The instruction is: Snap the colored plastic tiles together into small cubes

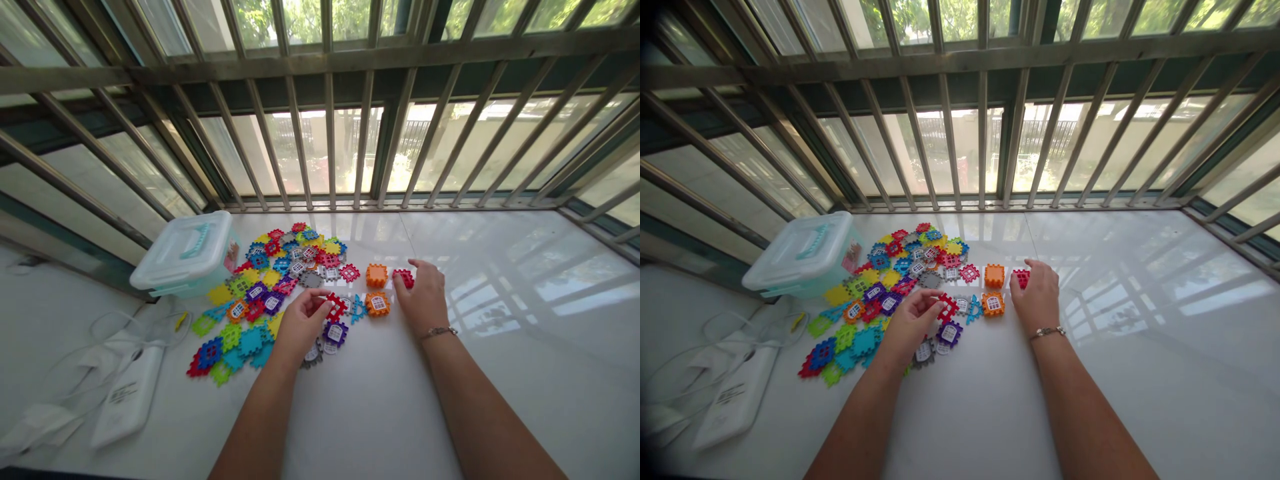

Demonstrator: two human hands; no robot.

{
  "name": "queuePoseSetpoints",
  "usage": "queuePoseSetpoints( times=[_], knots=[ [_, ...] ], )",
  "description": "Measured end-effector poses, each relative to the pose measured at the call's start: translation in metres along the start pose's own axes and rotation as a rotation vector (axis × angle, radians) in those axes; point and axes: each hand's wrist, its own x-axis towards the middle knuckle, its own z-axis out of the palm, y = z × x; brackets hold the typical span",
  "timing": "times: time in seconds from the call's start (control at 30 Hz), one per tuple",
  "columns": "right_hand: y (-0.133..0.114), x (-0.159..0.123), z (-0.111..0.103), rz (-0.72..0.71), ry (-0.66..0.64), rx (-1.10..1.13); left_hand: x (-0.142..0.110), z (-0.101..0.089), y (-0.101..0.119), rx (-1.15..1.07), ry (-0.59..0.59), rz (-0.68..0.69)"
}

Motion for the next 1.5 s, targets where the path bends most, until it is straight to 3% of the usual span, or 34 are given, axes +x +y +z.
queuePoseSetpoints(
  times=[0.17, 0.33, 0.47, 0.67, 0.97, 1.2, 1.4, 1.5],
  knots=[
    [-0.031, 0.003, -0.022, -0.157, 0.172, 0.049, 0.001, -0.002, -0.002, 0.031, 0.006, -0.054],
    [-0.058, -0.003, -0.03, -0.28, 0.194, 0.146, -0.001, 0.0, 0.0, -0.009, 0.007, -0.061],
    [-0.083, -0.015, -0.032, -0.411, 0.114, 0.256, 0.001, 0.002, -0.005, -0.015, -0.024, -0.039],
    [-0.108, -0.031, -0.032, -0.602, -0.117, 0.402, 0.001, 0.002, -0.003, 0.004, -0.093, -0.002],
    [-0.105, -0.033, -0.022, -0.584, -0.25, 0.474, -0.001, 0.003, 0.001, -0.061, -0.107, 0.001],
    [-0.104, -0.033, -0.017, -0.578, -0.253, 0.489, -0.005, 0.007, 0.006, -0.12, -0.16, -0.022],
    [-0.102, -0.031, -0.016, -0.489, -0.213, 0.549, -0.003, 0.004, 0.008, -0.055, 0.012, -0.019],
    [-0.103, -0.03, -0.017, -0.48, -0.19, 0.568, -0.001, 0.002, 0.008, -0.014, 0.029, -0.042]
  ],
)
